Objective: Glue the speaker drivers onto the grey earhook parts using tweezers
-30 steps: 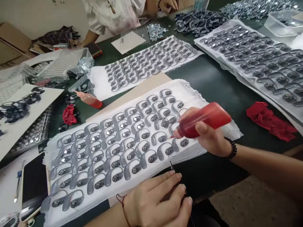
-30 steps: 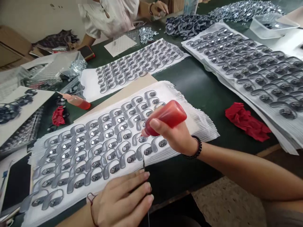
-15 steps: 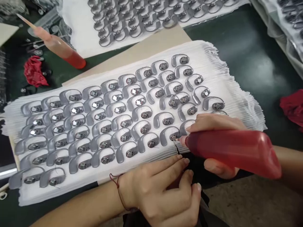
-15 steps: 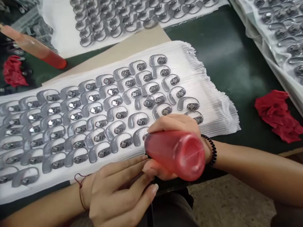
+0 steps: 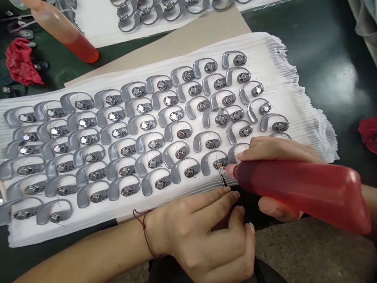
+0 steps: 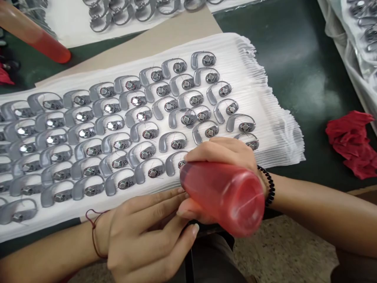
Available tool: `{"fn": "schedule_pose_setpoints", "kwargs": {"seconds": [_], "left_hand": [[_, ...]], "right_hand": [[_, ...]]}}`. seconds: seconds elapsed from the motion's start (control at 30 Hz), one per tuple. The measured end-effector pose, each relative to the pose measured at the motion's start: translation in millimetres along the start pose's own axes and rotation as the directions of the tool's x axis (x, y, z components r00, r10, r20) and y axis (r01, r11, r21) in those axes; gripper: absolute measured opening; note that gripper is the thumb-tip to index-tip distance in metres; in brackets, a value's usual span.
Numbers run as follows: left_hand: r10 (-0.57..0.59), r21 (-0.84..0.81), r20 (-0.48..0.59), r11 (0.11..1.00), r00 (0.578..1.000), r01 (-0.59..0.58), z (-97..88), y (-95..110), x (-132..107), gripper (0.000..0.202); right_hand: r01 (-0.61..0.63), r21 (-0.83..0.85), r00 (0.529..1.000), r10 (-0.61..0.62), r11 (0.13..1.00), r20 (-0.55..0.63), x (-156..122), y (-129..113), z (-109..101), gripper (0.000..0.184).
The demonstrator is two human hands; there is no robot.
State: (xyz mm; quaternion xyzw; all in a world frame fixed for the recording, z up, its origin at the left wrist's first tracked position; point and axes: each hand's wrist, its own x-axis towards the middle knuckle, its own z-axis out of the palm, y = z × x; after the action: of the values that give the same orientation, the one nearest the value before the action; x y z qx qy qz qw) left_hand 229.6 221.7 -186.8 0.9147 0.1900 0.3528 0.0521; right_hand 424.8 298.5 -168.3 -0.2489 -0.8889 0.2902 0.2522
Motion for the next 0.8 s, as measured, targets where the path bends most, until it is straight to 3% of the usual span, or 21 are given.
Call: {"fn": "schedule_pose_setpoints", "kwargs": {"seconds": [0.57,0.8], "left_hand": [[-0.032,0.015,-0.015,0.999,0.999,0.032,2.3,1.9,-3.5,0.014],[-0.111,0.019,-0.011,0.994,0.994,0.111,1.8,8.4,-3.9,0.017]], "right_hand": [[0.005,-0.111,0.996,-0.015,0.994,-0.090,2.5,-3.9,5.7,0.039],[-0.071,-0.022,0.997,0.072,0.997,0.014,3.5,-8.0,-3.4,0.041]]}}
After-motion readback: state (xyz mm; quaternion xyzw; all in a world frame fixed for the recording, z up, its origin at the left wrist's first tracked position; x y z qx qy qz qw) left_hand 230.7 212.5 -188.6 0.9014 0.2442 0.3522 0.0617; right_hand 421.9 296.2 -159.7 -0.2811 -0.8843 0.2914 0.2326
